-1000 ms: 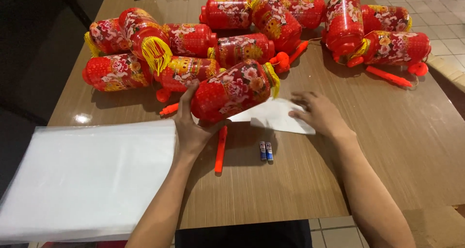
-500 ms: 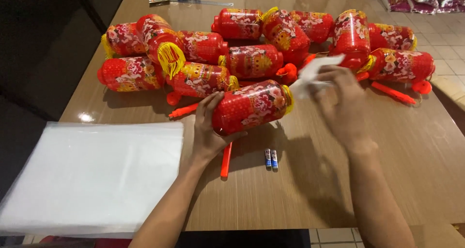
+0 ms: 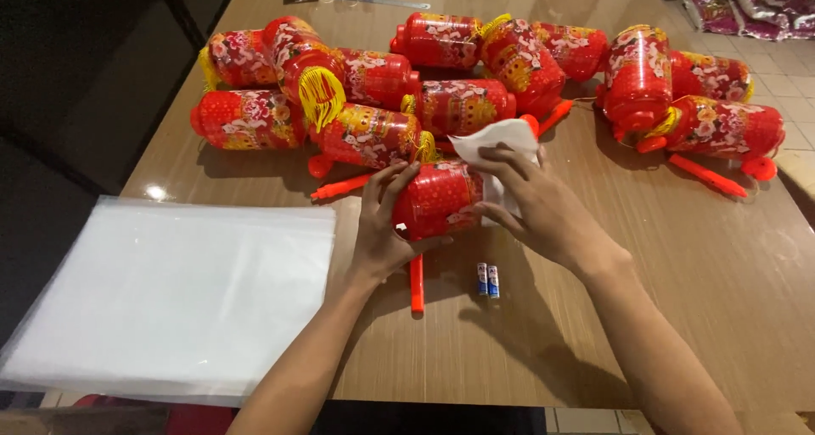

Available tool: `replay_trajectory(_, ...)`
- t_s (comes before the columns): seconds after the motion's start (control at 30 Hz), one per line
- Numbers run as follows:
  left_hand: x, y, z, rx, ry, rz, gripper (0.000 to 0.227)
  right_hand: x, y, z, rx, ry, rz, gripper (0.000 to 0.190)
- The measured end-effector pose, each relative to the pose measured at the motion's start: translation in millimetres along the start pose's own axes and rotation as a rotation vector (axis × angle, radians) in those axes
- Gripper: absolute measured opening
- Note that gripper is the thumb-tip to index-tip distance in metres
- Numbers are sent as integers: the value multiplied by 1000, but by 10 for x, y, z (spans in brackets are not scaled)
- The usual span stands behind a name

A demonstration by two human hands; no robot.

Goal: Cleaning a red lantern with a tissue, attaching a handle, and then placing it into a plastic bag for packaging.

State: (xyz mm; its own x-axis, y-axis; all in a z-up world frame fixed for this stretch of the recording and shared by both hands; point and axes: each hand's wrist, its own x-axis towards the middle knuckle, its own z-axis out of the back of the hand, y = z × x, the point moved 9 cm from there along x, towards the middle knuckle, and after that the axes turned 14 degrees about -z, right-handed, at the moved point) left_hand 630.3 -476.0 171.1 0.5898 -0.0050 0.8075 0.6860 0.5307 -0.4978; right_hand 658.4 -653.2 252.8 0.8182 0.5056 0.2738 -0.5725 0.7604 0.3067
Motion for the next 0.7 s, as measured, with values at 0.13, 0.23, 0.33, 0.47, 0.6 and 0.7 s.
replay_trajectory(0.13,-22,-20,-70,18,44,-50,110,14,-37,-435,-174,-43,94,66)
replay_trajectory(0.23,-62,-22,-115,28,84,-60,107,-68,232,-471,-126,14,120,78)
replay_trajectory(0.33,-51,-37,-147,7,108,-68,102,43,151,-264,165,-112,98,58)
replay_trajectory(0.47,-19,-82,-115,-11,96,-78,97,265,-595,-40,240,-347,-34,43)
replay_trajectory(0.6,-114,29,-160,6,101,-107,96,262,-240,-480,-111,-132,52,49)
replay_trajectory(0.7,-301,242,-257,60,114,-60,94,103,206,-587,-159,-106,158,74)
